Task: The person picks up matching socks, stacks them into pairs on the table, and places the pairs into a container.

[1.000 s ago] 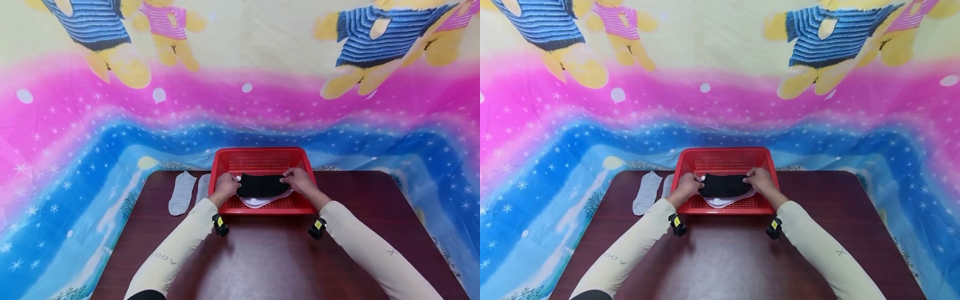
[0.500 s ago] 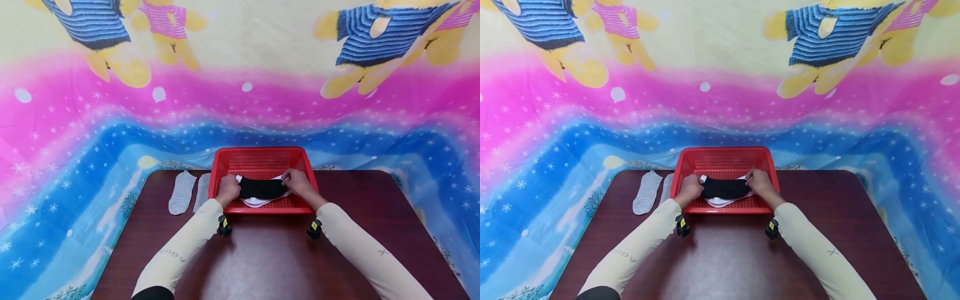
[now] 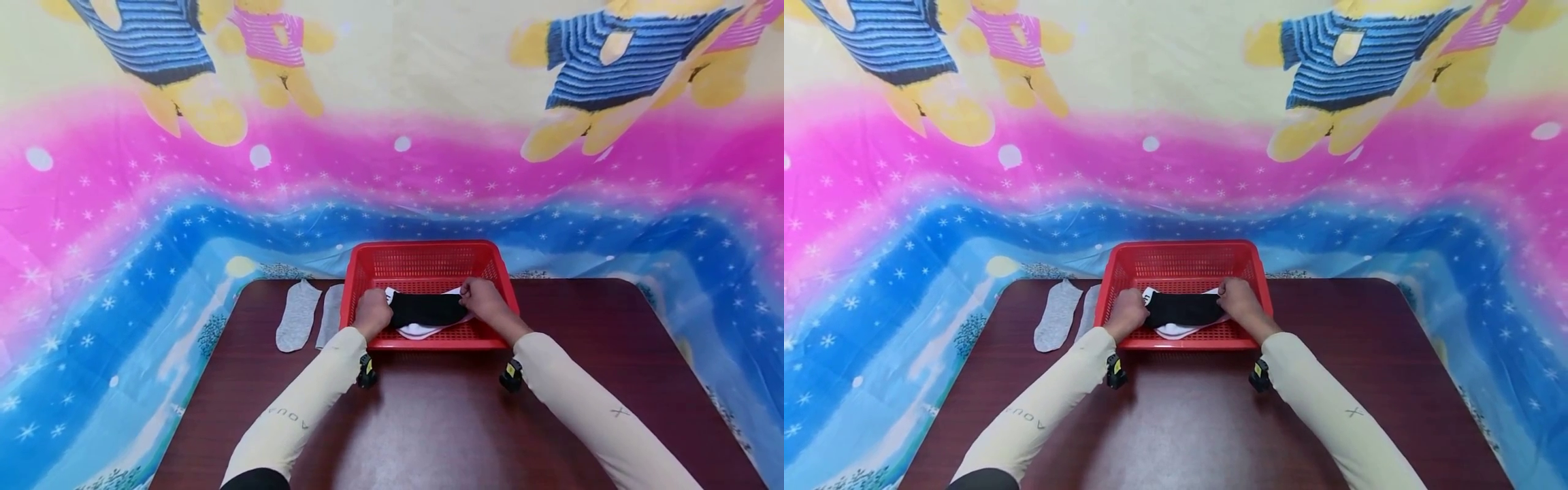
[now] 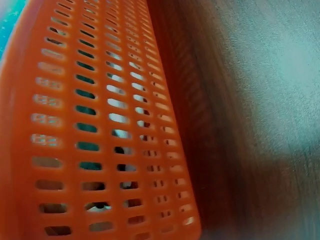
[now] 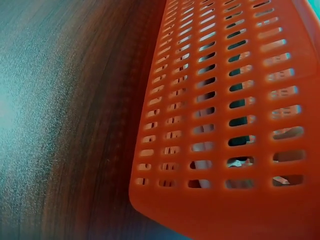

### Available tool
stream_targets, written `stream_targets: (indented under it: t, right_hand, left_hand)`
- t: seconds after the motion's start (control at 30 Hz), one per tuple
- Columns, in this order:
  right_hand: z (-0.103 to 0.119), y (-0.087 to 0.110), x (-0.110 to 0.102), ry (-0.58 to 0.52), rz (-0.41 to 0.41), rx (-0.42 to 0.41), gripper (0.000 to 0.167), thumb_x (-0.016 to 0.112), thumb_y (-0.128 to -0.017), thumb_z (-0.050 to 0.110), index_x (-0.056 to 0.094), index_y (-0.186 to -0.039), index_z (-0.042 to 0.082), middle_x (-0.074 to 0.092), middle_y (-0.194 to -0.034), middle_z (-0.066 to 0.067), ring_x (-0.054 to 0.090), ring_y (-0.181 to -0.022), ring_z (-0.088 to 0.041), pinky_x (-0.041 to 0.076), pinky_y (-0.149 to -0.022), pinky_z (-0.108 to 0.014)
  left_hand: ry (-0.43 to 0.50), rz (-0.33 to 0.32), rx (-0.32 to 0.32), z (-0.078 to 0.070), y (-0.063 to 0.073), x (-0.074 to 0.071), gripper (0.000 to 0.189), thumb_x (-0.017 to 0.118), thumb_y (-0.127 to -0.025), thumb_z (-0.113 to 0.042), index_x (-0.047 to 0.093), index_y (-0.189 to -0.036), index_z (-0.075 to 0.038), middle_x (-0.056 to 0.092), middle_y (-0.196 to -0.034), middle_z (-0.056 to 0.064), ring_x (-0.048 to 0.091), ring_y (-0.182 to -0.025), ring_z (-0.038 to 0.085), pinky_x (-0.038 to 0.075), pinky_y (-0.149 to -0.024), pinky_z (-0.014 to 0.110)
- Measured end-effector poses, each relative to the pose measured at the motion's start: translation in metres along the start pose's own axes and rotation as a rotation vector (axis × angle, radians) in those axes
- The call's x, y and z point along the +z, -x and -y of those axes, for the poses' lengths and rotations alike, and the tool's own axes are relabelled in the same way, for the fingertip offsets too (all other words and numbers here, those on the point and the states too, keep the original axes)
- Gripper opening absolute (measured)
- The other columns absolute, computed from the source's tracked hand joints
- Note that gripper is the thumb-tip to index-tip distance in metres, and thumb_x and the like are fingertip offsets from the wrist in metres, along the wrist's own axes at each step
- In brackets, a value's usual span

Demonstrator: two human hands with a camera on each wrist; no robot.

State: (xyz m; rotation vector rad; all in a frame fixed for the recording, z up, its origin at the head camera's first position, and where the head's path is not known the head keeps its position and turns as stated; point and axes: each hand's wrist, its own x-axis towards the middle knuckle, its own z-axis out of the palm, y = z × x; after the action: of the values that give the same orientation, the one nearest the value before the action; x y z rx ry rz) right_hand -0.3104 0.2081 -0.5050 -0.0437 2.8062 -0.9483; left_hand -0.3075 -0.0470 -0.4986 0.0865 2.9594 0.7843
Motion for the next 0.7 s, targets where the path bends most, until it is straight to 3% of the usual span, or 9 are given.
stream_targets:
  t: [0.2,0.3,0.43,0.57,0.7]
  right_hand:
    - [0.003,0.003,-0.007,0.182,-0.032,-0.073,0.015,0.066,-0.097,0.008,0.065,-0.110,-0.001,0.065,-0.101,-0.017,0.062,-0.090,-0.027,0.056,-0.079,-0.039]
    - [0.009,0.011,-0.015,0.233,-0.046,-0.132,0.017,0.065,-0.097,0.007,0.066,-0.112,-0.001,0.063,-0.106,-0.018,0.062,-0.091,-0.026,0.058,-0.080,-0.041]
    - [0.013,0.026,-0.025,0.264,-0.057,-0.258,0.014,0.067,-0.095,0.004,0.068,-0.109,0.001,0.066,-0.101,-0.014,0.063,-0.085,-0.022,0.057,-0.075,-0.039]
    - [0.009,0.045,-0.033,0.293,-0.065,-0.398,0.012,0.069,-0.094,0.005,0.072,-0.105,0.003,0.070,-0.098,-0.008,0.065,-0.089,-0.022,0.059,-0.081,-0.042]
    - [-0.004,0.071,-0.045,0.354,-0.100,-0.485,0.014,0.074,-0.093,0.016,0.075,-0.105,0.008,0.073,-0.100,-0.005,0.066,-0.096,-0.023,0.058,-0.088,-0.046]
  left_hand:
    - [0.020,0.018,-0.004,-0.009,0.005,-0.023,0.026,0.062,-0.093,-0.010,0.054,-0.069,-0.011,0.056,-0.063,0.007,0.057,-0.061,0.021,0.044,-0.057,0.030]
    - [0.043,-0.027,0.033,-0.016,0.013,-0.043,0.017,0.061,-0.096,-0.015,0.062,-0.080,-0.009,0.062,-0.078,0.008,0.061,-0.078,0.021,0.050,-0.067,0.033]
    - [0.103,-0.136,0.080,-0.019,0.034,-0.072,0.013,0.059,-0.096,-0.014,0.069,-0.099,-0.005,0.068,-0.094,0.009,0.063,-0.095,0.025,0.053,-0.081,0.040]
    - [0.183,-0.251,0.073,-0.007,0.059,-0.093,0.017,0.062,-0.094,-0.013,0.068,-0.107,-0.004,0.070,-0.099,0.011,0.059,-0.099,0.029,0.048,-0.088,0.043]
    - [0.191,-0.325,0.070,0.019,0.076,-0.097,0.022,0.060,-0.093,-0.009,0.061,-0.112,0.000,0.061,-0.106,0.018,0.048,-0.102,0.034,0.038,-0.094,0.049]
